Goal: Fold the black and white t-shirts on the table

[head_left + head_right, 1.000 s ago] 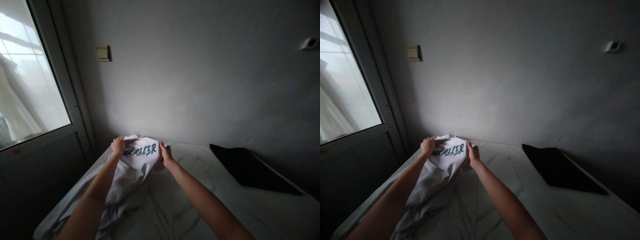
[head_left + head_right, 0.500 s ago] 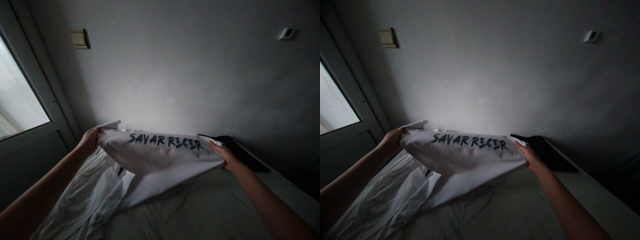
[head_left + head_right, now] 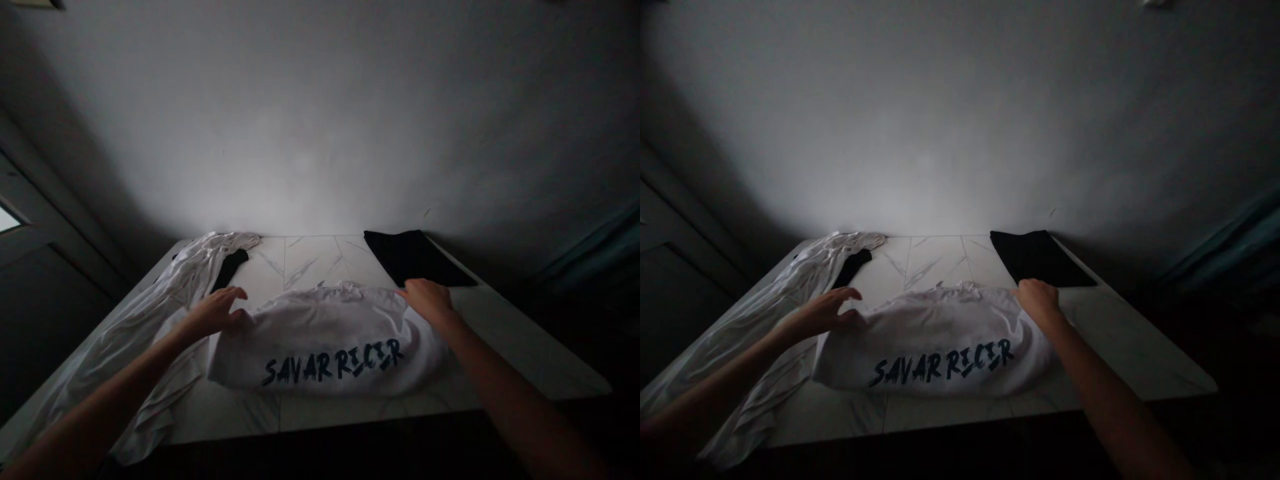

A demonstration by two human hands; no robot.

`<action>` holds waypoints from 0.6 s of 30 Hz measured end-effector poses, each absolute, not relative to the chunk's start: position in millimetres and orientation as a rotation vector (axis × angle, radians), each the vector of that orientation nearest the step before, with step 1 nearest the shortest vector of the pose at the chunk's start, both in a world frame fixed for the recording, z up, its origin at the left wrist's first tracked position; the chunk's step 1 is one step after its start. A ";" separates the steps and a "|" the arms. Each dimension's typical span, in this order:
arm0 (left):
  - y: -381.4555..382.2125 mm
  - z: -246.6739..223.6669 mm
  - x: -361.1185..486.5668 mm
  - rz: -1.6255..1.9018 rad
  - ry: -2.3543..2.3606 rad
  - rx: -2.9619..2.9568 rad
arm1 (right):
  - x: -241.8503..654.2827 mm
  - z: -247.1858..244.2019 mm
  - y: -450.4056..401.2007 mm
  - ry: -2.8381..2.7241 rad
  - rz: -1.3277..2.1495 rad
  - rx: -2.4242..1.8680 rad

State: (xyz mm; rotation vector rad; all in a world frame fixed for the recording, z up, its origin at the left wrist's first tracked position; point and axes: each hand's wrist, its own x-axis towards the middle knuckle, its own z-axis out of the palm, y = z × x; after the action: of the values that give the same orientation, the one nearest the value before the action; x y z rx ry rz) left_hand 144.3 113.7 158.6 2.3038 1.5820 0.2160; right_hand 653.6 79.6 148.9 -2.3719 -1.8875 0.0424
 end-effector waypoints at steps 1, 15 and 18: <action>123.4 156.8 162.2 0.222 1.488 2.256 | 637.0 150.7 91.3 -1.906 -0.002 -2.270; 160.2 133.0 207.4 0.012 1.306 1.915 | 638.2 136.6 143.4 -1.932 1.022 -1.712; 161.0 155.3 205.4 0.116 1.236 1.905 | 646.4 161.7 137.8 -1.938 1.061 -1.708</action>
State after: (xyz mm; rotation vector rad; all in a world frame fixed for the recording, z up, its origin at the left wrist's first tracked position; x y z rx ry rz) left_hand 205.4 161.0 155.3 1.9052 1.2360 0.1164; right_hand 646.4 137.8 161.7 -1.7076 -1.9381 1.0614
